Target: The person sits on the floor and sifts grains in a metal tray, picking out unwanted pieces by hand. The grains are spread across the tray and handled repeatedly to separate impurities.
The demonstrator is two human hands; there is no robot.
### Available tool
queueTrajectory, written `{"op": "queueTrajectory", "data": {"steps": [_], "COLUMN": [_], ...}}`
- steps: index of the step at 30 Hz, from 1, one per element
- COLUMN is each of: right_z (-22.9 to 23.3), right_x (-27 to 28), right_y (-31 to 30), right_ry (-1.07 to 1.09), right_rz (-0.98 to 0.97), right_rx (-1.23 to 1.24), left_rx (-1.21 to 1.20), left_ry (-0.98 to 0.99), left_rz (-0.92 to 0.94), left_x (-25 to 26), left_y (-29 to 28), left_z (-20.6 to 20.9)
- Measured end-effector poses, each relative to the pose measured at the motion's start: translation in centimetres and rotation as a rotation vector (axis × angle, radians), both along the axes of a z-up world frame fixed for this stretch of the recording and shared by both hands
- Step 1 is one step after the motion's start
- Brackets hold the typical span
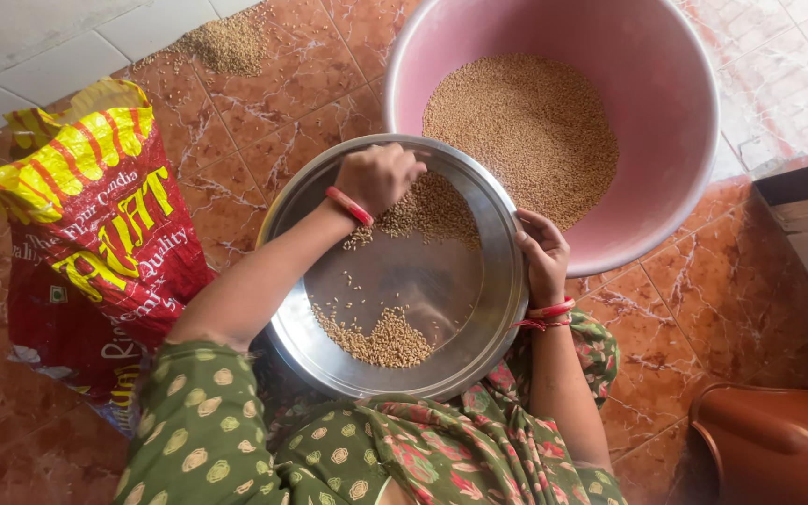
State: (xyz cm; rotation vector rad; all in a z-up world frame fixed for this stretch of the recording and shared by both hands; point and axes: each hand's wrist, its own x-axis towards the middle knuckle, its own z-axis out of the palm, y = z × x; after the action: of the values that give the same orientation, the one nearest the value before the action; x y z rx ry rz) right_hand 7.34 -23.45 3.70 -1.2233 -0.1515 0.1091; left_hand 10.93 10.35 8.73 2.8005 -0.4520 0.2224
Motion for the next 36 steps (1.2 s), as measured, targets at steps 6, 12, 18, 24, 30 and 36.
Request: {"op": "queueTrajectory", "data": {"steps": [6, 12, 18, 24, 30, 36], "right_z": [-0.1, 0.3, -0.2, -0.9, -1.4, -1.0], "right_x": [0.2, 0.1, 0.0, 0.1, 0.5, 0.0], "right_y": [-0.1, 0.0, -0.2, -0.5, -0.8, -0.7], "right_ry": [0.001, -0.014, -0.043, -0.057, -0.062, -0.046], "right_rz": [-0.011, -0.009, -0.028, -0.023, -0.026, -0.020], "right_rx": [-0.008, -0.028, -0.050, -0.045, -0.067, -0.042], "left_rx": [-0.284, -0.106, -0.280, -0.183, -0.436, -0.160], "left_ry": [0.590, 0.601, 0.377, 0.272, 0.045, -0.154], "left_rz": [0.227, 0.004, 0.026, 0.182, 0.211, 0.306], "left_x": [-3.5, -11.5, -12.0, -14.6, -17.0, -17.7], "left_y": [3.5, -0.5, -4.4, 0.0, 1.6, 4.9], "left_z": [2.8, -3.2, -4.4, 1.6, 3.9, 1.9]}}
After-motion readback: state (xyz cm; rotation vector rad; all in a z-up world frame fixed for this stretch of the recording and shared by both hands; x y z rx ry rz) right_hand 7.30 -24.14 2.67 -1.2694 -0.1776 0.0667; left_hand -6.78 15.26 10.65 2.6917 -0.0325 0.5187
